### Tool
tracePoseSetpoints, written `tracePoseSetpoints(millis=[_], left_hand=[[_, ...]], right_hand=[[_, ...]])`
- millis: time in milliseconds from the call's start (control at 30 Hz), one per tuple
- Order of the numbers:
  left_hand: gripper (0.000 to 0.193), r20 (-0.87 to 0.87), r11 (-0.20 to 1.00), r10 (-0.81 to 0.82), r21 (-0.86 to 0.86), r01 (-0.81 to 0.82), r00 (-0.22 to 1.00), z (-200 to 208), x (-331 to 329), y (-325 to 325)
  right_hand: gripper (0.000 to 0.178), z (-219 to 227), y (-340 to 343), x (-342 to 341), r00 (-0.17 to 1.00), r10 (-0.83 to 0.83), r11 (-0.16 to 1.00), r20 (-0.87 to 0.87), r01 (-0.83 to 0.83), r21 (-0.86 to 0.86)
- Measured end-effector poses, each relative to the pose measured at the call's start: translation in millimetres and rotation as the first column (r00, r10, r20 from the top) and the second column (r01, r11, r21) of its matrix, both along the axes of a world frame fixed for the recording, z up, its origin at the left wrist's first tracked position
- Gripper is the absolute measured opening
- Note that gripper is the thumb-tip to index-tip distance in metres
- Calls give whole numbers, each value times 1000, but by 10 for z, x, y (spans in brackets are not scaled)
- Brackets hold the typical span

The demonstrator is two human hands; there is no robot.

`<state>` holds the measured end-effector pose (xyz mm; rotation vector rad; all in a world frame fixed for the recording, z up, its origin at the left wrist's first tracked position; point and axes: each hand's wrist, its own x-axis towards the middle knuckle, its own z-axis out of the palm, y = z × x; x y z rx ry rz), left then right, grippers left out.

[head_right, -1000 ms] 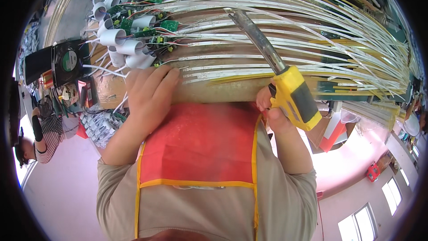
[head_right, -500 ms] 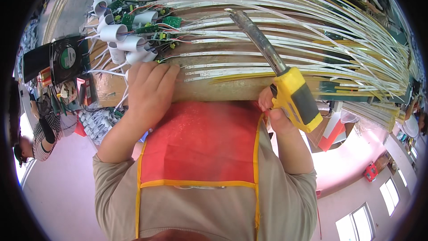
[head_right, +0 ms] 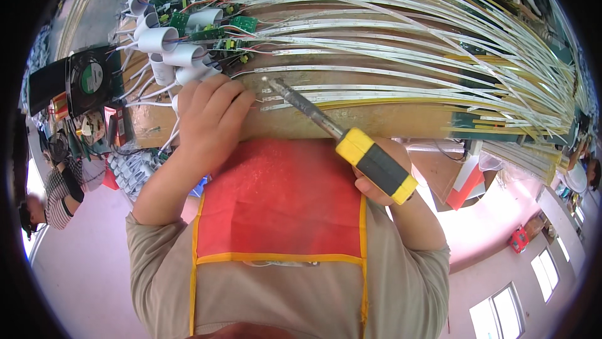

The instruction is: The recorder is using a hot glue gun to assemble or secure components within LED strip housing/casings on a factory assembly line.

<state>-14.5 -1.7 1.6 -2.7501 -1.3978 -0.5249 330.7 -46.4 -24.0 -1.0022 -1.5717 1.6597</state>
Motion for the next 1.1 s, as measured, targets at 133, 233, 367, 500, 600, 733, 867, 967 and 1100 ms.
tracePoseSetpoints(millis=[133, 233, 367, 500, 600, 733, 867, 967, 1100], left_hand=[[32, 18, 1000, 12, 29, -13, 1000, -21, 3, 26], [30, 24, 999, 20, 29, -20, 1000, -20, 10, 22], [29, 7, 999, 38, 26, -38, 999, 28, 31, 33], [28, -5, 999, 42, -2, -42, 999, 44, 30, 41], [29, -1, 998, 58, 21, -58, 998, 8, 31, 31], [28, -18, 998, 55, 32, -55, 998, 8, 55, 17], [26, -8, 998, 31, 51, -31, 999, -30, 17, 45], [27, 9, 998, 39, 50, -39, 999, -27, 22, 37], [27, 4, 998, 37, 45, -37, 999, -22, 22, 34]], right_hand=[[30, -34, -38, 42, 992, 42, 997, 118, -50, 64], [25, -24, -35, 49, 992, 36, 999, 119, -35, -12], [24, -75, -69, 63, 994, 18, 999, 104, -14, -38], [25, -57, -57, 24, 995, -10, 998, 95, 16, -64], [26, -80, -56, 29, 995, 0, 997, 100, 8, -81], [26, -122, -58, 72, 997, 25, 993, 74, -16, -121], [25, -54, -75, 3, 995, -25, 992, 94, 37, -120], [25, -98, -92, 9, 995, -28, 993, 91, 38, -110], [24, -124, -105, 28, 995, -12, 994, 95, 22, -109]])
